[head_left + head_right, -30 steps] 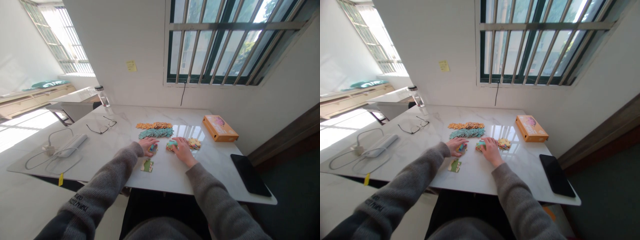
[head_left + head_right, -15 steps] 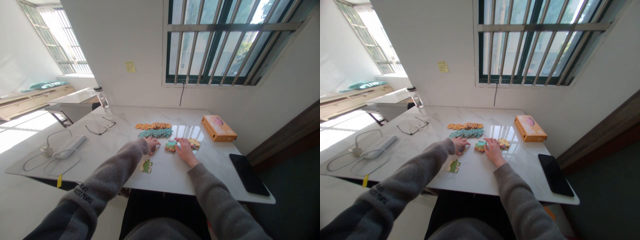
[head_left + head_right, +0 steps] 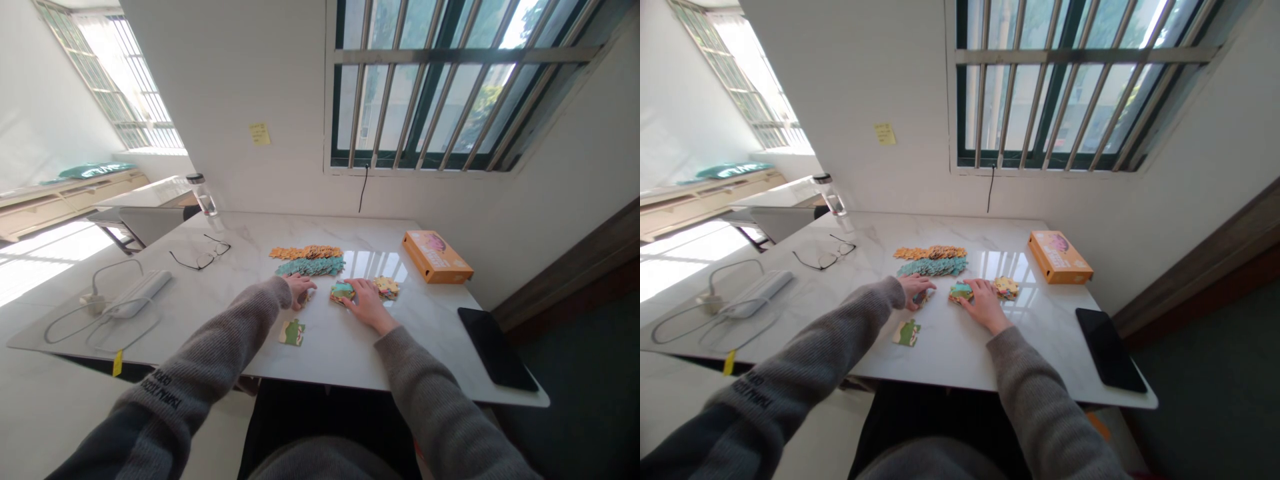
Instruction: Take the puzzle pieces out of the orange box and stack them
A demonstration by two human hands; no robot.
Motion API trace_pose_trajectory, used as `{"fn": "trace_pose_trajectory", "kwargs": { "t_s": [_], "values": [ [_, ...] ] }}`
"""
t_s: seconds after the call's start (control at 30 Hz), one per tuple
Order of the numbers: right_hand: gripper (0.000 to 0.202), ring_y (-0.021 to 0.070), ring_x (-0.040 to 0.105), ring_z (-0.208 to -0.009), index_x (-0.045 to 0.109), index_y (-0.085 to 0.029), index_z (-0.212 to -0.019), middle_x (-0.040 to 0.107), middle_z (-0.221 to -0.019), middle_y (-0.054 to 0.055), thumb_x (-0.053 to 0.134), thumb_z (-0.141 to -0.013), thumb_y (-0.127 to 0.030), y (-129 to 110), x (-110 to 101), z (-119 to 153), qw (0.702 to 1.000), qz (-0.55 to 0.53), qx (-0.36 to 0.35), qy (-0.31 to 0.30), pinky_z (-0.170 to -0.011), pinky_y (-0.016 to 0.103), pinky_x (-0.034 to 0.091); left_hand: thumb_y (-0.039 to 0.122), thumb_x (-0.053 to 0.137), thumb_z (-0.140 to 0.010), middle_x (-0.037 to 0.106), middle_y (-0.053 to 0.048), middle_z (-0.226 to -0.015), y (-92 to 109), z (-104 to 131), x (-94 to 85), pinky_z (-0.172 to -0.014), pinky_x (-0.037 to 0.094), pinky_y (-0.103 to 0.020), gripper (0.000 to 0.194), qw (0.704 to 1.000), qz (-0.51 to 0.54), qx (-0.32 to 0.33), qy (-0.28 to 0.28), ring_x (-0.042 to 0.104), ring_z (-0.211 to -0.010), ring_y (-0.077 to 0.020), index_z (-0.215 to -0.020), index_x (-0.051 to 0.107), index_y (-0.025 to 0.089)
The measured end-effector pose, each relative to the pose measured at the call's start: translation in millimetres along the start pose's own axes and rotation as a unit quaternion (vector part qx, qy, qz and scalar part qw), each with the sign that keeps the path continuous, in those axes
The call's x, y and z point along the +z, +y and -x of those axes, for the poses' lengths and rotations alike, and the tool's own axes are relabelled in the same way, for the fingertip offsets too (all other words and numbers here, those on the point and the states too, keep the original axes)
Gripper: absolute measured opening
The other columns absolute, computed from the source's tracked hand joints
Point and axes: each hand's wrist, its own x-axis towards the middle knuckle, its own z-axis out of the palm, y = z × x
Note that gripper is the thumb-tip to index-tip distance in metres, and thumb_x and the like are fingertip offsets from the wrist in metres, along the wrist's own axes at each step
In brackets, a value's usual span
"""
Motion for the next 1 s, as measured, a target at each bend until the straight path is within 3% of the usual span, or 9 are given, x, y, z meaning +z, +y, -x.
{"fn": "trace_pose_trajectory", "kwargs": {
  "t_s": [0.17, 0.3, 0.47, 0.67, 0.77, 0.87, 1.0],
  "values": [
    [0.04, 0.0284, 0.057, -0.111, 0.06, -0.023, -0.125, 0.067, -0.115, 0.008, 0.067, -0.088, -0.039, 2, -1, 0, 1.0, -0.004, -0.011, 0.001, -0.097, 0.044, 0.039, 0.031, 0.076, -0.062, 0.056, -0.009, -0.129, -3, 2, 6.5, -0.091, 0.047, -0.05, 0.08, 0.999, 0.007, 0.005, 0.035, 0.049, -0.117, -0.0355, -0.137, 0.049, 0.031],
    [0.036, 0.029, 0.059, -0.109, 0.062, -0.022, -0.12, 0.071, -0.111, 0.009, 0.067, -0.089, -0.04, -3, -9, -2, 0.999, 0.016, -0.037, 0.025, -0.095, 0.045, 0.039, 0.043, 0.076, -0.068, 0.054, -0.01, -0.132, 3, 3, 12.6, -0.098, 0.044, -0.05, 0.08, 0.987, 0.047, 0.059, 0.141, 0.049, -0.119, -0.0341, -0.141, 0.045, 0.03],
    [0.04, 0.0287, 0.06, -0.11, 0.062, -0.023, -0.123, 0.071, -0.117, 0.009, 0.068, -0.088, -0.042, -15, -21, 0, 0.992, 0.002, -0.113, 0.058, -0.097, 0.046, 0.04, 0.044, 0.072, -0.077, 0.051, -0.01, -0.14, 22, 3, 19.2, -0.104, 0.042, -0.048, 0.073, 0.944, 0.091, 0.127, 0.29, 0.046, -0.126, -0.0314, -0.142, 0.043, 0.027],
    [0.047, 0.028, 0.059, -0.113, 0.059, -0.024, -0.128, 0.07, -0.12, 0.009, 0.07, -0.086, -0.042, -26, -19, 5, 0.982, -0.052, -0.17, 0.056, -0.098, 0.046, 0.044, 0.032, 0.068, -0.08, 0.061, -0.007, -0.128, 34, 11, 21.9, -0.098, 0.044, -0.043, 0.039, 0.933, 0.104, 0.15, 0.309, 0.053, -0.116, -0.0273, -0.117, 0.059, 0.024],
    [0.046, 0.0276, 0.058, -0.118, 0.057, -0.024, -0.13, 0.068, -0.123, 0.01, 0.068, -0.088, -0.042, -30, -17, 4, 0.981, -0.075, -0.169, 0.064, -0.101, 0.046, 0.045, 0.026, 0.068, -0.075, 0.064, -0.006, -0.123, 29, 19, 23.2, -0.098, 0.043, -0.042, 0.034, 0.925, 0.121, 0.139, 0.332, 0.054, -0.114, -0.0266, -0.109, 0.061, 0.024],
    [0.041, 0.0266, 0.053, -0.127, 0.055, -0.023, -0.132, 0.062, -0.133, 0.01, 0.059, -0.094, -0.037, -32, -17, 4, 0.984, -0.089, -0.133, 0.084, -0.106, 0.047, 0.042, 0.018, 0.067, -0.069, 0.065, -0.006, -0.122, 14, 29, 29.4, -0.101, 0.042, -0.044, 0.042, 0.911, 0.154, 0.097, 0.371, 0.054, -0.114, -0.0274, -0.11, 0.059, 0.024],
    [0.034, 0.0267, 0.055, -0.12, 0.057, -0.021, -0.128, 0.065, -0.124, 0.011, 0.053, -0.096, -0.032, -29, -13, 4, 0.987, -0.106, -0.079, 0.088, -0.103, 0.047, 0.044, 0.015, 0.065, -0.066, 0.065, -0.005, -0.122, -12, 42, 44.9, -0.103, 0.041, -0.047, 0.045, 0.903, 0.177, 0.028, 0.392, 0.053, -0.113, -0.0273, -0.11, 0.058, 0.024]
  ]
}}
